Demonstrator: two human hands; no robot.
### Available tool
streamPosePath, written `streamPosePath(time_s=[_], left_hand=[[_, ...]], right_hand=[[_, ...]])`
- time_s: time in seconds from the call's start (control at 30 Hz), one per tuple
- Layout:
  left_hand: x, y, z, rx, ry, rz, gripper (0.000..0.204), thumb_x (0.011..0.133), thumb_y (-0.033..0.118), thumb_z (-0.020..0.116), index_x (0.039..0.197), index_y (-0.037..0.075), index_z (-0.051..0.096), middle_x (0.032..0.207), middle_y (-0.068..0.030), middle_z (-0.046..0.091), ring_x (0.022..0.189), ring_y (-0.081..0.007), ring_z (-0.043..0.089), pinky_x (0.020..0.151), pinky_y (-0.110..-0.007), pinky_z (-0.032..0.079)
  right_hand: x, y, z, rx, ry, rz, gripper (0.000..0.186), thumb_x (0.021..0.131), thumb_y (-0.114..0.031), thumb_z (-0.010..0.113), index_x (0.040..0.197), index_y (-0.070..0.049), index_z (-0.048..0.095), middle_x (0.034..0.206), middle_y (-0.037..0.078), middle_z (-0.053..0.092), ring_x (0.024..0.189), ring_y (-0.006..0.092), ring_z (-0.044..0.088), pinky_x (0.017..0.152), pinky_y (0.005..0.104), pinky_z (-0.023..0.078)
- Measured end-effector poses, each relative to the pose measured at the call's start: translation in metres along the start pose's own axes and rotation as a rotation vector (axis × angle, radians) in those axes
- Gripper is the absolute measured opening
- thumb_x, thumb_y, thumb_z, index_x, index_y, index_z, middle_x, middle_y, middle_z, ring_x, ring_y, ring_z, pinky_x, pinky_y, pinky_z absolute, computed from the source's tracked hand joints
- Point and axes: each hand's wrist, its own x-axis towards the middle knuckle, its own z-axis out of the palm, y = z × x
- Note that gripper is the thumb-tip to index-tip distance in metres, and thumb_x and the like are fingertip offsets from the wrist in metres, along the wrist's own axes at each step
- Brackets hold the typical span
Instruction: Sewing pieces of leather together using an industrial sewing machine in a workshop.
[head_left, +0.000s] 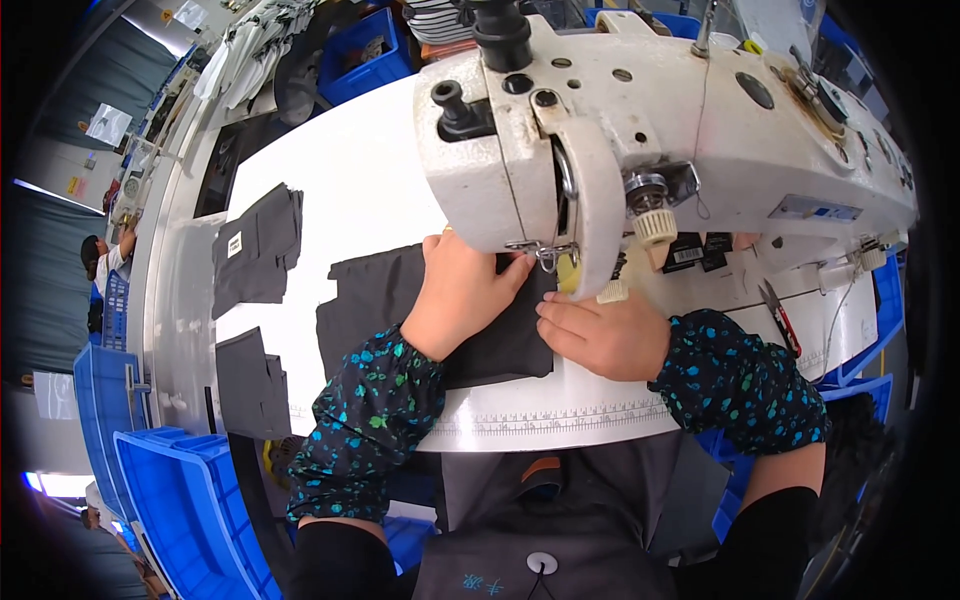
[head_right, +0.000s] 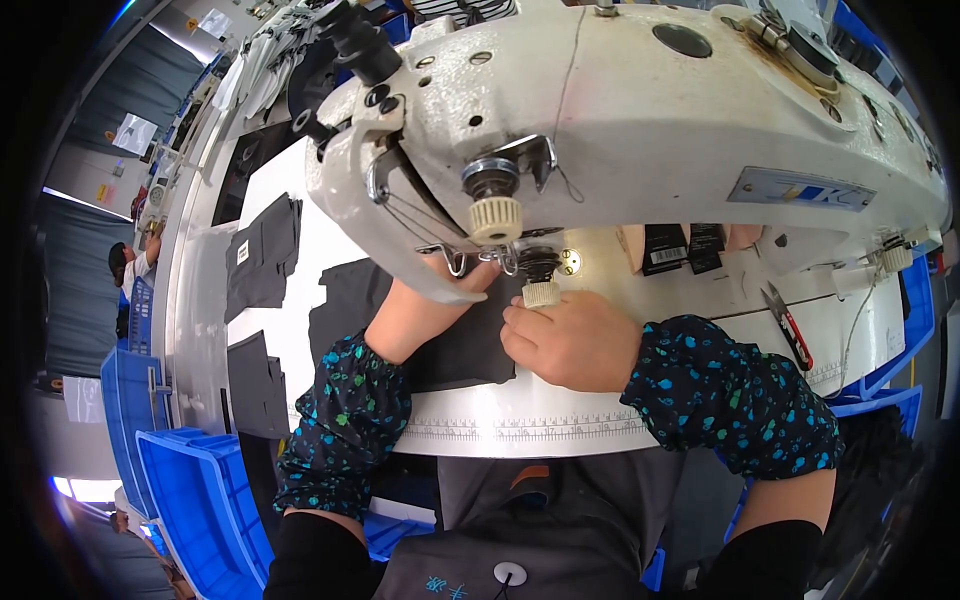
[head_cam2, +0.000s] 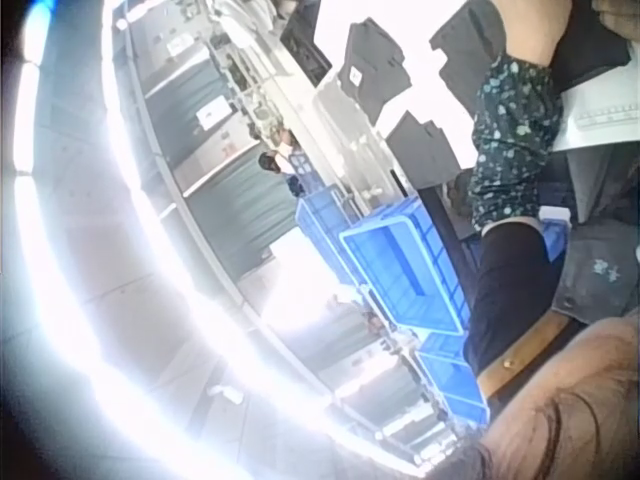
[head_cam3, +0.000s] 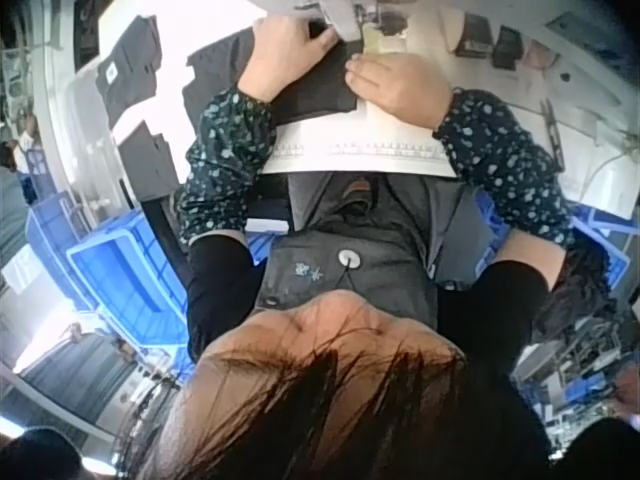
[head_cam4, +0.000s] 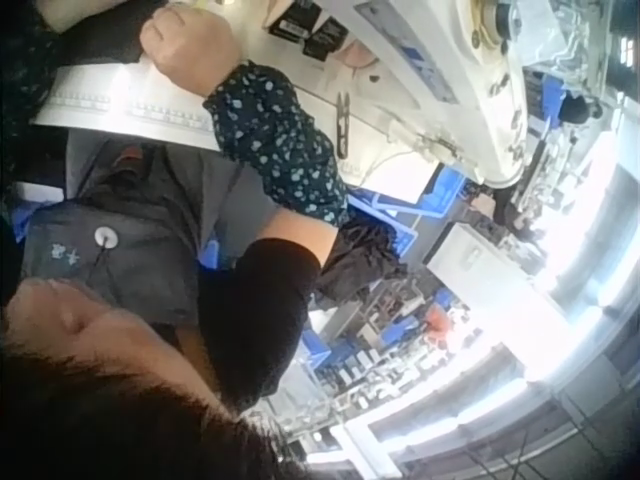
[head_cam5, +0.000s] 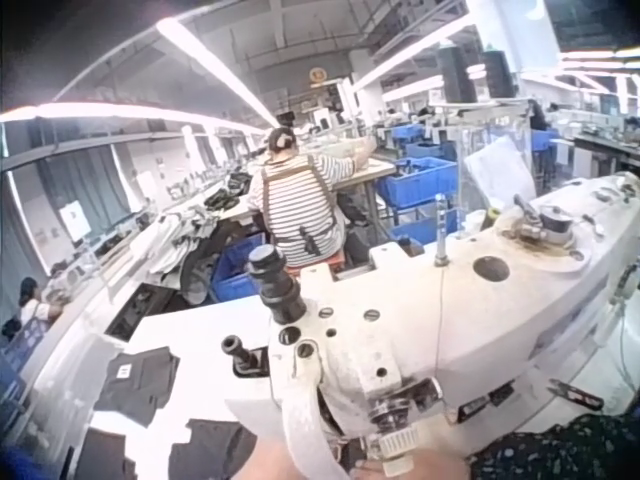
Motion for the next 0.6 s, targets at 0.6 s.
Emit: streamPosePath(time_s=[0.6], left_hand=[[0.008, -0.016, 0.015, 0.067, 0.001, 0.033, 0.021, 0.078, 0.023, 0.076, 0.098, 0.015, 0.075, 0.095, -0.0102, 0.067, 0.096, -0.0331, 0.060, 0.077, -0.046, 0.038]], right_hand=[[-0.004, 0.009, -0.003, 0.032, -0.058, 0.043, 0.025, 0.082, -0.011, 0.062, 0.105, -0.002, 0.066, 0.111, 0.009, 0.068, 0.088, 0.0230, 0.068, 0.073, 0.0357, 0.055]])
